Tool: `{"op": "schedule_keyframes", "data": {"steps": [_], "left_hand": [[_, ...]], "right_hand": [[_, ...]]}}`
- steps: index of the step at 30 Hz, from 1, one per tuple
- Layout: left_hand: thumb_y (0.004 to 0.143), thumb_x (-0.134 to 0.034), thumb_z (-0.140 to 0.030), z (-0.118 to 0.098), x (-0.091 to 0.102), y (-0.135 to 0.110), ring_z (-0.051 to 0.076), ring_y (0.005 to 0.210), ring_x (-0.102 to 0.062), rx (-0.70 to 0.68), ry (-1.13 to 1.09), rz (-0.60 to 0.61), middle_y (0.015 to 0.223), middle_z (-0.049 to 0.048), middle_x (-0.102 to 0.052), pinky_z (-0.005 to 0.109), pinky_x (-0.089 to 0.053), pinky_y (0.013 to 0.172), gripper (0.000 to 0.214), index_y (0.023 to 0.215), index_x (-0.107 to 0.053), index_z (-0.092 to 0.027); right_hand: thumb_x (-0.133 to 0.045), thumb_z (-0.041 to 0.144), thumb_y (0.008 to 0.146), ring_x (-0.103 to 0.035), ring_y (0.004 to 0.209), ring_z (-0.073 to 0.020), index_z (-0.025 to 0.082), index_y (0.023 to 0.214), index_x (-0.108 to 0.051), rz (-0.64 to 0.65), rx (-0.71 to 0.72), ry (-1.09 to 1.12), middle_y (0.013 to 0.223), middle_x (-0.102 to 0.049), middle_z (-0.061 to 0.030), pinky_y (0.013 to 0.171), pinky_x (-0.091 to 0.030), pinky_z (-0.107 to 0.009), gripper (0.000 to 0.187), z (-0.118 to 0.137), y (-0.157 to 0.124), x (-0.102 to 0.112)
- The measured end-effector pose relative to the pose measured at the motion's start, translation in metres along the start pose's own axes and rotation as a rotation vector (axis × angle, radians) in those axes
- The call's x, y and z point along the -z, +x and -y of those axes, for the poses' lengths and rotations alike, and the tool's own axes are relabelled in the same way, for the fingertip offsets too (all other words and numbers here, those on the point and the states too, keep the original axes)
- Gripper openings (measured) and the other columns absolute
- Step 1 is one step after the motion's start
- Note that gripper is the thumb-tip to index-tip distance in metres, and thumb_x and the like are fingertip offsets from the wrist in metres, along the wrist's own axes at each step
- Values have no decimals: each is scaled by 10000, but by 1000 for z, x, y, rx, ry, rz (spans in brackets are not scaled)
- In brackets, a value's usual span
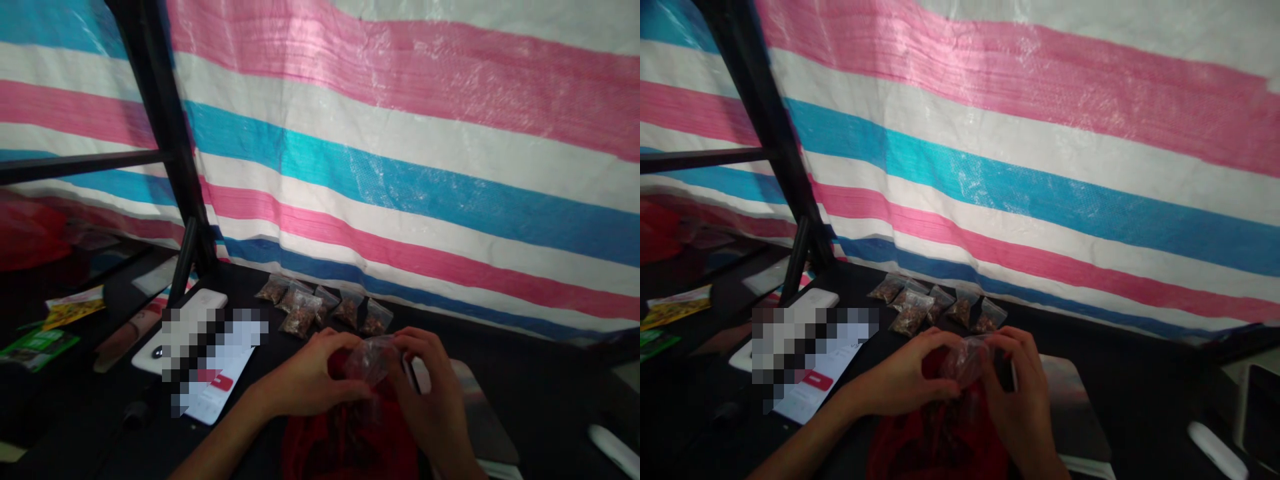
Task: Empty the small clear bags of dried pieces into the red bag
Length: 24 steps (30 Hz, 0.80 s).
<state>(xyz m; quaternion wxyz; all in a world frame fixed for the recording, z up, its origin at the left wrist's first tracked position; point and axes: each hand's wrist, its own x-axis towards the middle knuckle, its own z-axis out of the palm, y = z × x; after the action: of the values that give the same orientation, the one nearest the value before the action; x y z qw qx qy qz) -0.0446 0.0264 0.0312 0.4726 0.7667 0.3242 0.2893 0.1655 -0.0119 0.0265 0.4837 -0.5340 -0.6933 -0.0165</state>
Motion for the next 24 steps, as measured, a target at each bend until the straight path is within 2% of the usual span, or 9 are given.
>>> {"op": "schedule_keyframes", "data": {"steps": [2,3,6,8,14,18,20,22,24], "left_hand": [[855,-707,-411,2,3,0,262,1215,-537,-5,36,-98,1278,84,-644,394,-363,1100,460,1266,-622,-223],[884,-665,-425,4,4,0,266,1231,-528,2,55,-132,1299,100,-630,402,-356,1109,459,1285,-602,-210],[954,-544,-459,11,4,3,256,1182,-557,46,87,-180,1259,118,-633,393,-401,1061,431,1286,-589,-188],[987,-476,-454,16,2,5,243,1130,-580,59,96,-182,1189,106,-656,376,-424,1024,386,1229,-620,-191],[1003,-446,-393,22,-2,9,211,1004,-631,-6,126,-149,1023,70,-705,305,-444,931,323,992,-690,-183],[1019,-391,-371,22,-2,11,188,869,-640,-28,114,-161,896,46,-700,278,-456,814,378,864,-676,-176],[1018,-389,-359,22,-3,12,185,863,-642,-39,93,-179,899,41,-701,274,-457,799,368,885,-679,-175],[1015,-390,-343,22,-4,12,185,881,-647,-53,81,-199,924,43,-711,273,-461,811,355,924,-688,-174],[1011,-391,-330,22,-5,12,187,897,-649,-64,77,-229,946,48,-723,272,-465,830,348,945,-695,-175]], "right_hand": [[-609,420,927,-611,782,-209,232,923,-611,-51,-104,-116,888,-633,-41,685,-486,-334,187,-13,1,-2],[-607,465,918,-613,775,-226,227,924,-620,-18,-147,-181,868,-645,-47,690,-477,-355,238,-19,2,-2],[-603,518,891,-637,850,-286,228,905,-677,214,-192,-348,918,-697,-81,748,-459,-415,301,-33,1,-3],[-596,506,889,-638,900,-312,240,899,-704,306,-190,-416,967,-712,-88,773,-454,-437,287,-37,3,0],[-586,415,897,-625,1005,-328,224,993,-724,346,-149,-469,1064,-722,-110,882,-466,-462,255,-38,22,11],[-637,346,885,-637,1016,-293,255,1063,-733,655,-27,-402,1070,-742,-72,896,-458,-415,222,-28,28,7],[-621,289,887,-653,978,-278,264,1021,-743,747,1,-412,1018,-756,-54,871,-454,-394,184,-26,33,6],[-580,262,901,-666,963,-264,252,990,-740,718,-11,-423,1001,-758,-54,854,-457,-369,184,-33,44,10],[-545,271,918,-675,973,-254,231,1006,-728,598,-52,-456,1028,-753,-71,847,-466,-347,207,-49,57,21]]}}
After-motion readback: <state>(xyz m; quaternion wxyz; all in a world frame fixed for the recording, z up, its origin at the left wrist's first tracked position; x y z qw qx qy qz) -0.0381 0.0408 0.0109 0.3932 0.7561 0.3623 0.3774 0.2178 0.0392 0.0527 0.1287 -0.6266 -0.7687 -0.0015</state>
